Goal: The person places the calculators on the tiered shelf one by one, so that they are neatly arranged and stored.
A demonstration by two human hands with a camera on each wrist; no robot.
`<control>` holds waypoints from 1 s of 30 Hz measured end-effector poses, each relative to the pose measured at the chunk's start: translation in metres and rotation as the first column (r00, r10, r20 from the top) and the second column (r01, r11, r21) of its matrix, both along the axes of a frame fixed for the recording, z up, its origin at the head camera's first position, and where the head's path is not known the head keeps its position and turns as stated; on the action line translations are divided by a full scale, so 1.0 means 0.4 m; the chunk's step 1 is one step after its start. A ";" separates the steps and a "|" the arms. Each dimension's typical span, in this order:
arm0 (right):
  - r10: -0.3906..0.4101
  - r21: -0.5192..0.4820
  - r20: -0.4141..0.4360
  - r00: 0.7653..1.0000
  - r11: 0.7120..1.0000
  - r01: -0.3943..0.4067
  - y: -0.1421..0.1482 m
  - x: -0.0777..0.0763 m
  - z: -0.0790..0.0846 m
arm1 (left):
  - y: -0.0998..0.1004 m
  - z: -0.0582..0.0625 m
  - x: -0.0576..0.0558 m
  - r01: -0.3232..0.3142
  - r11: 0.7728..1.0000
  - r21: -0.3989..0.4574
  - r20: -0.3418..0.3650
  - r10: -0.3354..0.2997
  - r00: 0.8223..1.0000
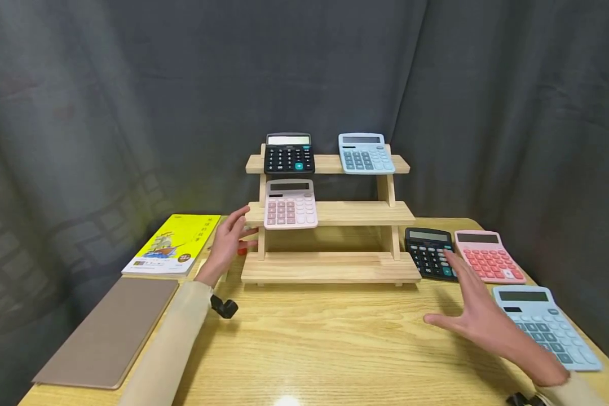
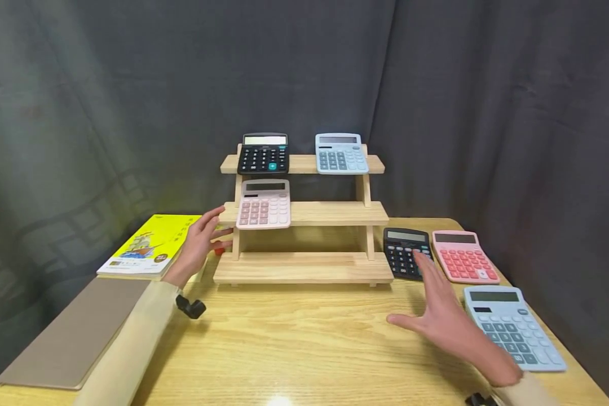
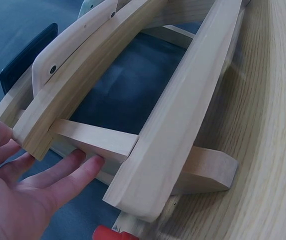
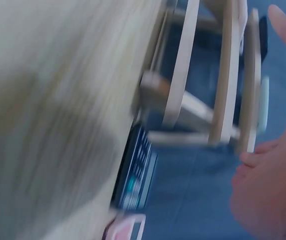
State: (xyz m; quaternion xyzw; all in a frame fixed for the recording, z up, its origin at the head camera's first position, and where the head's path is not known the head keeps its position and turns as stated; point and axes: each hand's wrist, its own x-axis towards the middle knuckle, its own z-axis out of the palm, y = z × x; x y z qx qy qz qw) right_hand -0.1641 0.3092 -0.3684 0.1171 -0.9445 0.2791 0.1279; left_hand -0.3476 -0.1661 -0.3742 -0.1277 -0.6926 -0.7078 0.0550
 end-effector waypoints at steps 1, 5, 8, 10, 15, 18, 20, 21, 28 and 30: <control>-0.016 0.002 0.015 1.000 1.000 0.016 0.017 0.008 -0.005 | 0.000 0.000 0.000 0.001 1.000 0.001 0.003 -0.001 1.000; -0.081 0.020 0.075 0.994 0.997 0.080 0.087 0.038 -0.025 | 0.000 0.000 0.000 0.000 1.000 0.006 0.007 -0.001 1.000; -0.116 0.043 0.108 0.987 0.993 0.112 0.139 0.057 -0.040 | 0.001 -0.001 -0.001 0.006 1.000 0.012 0.004 -0.006 1.000; -0.144 0.063 0.128 0.981 0.989 0.137 0.169 0.069 -0.049 | 0.003 -0.003 -0.001 0.009 1.000 0.011 0.001 -0.009 1.000; -0.204 0.086 0.076 0.976 0.976 0.198 0.232 0.101 -0.070 | 0.006 -0.002 0.002 0.007 1.000 -0.005 -0.011 -0.007 1.000; -0.261 0.106 0.058 0.964 0.961 0.254 0.261 0.115 -0.074 | 0.005 0.001 0.003 0.000 1.000 -0.024 -0.027 -0.001 1.000; -0.289 0.110 0.060 0.956 0.953 0.281 0.281 0.122 -0.080 | 0.004 0.002 0.003 -0.003 1.000 -0.030 -0.033 0.002 0.999; -0.299 0.109 0.062 0.952 0.951 0.291 0.293 0.126 -0.085 | 0.003 0.002 0.002 -0.006 0.999 -0.031 -0.034 0.005 0.999; -0.395 0.129 0.059 0.917 0.914 0.385 0.371 0.150 -0.125 | 0.013 0.002 -0.002 0.003 1.000 -0.014 -0.024 -0.004 1.000; -0.405 0.135 0.069 0.912 0.909 0.394 0.384 0.158 -0.133 | 0.012 0.001 -0.004 0.000 1.000 -0.016 -0.027 -0.001 1.000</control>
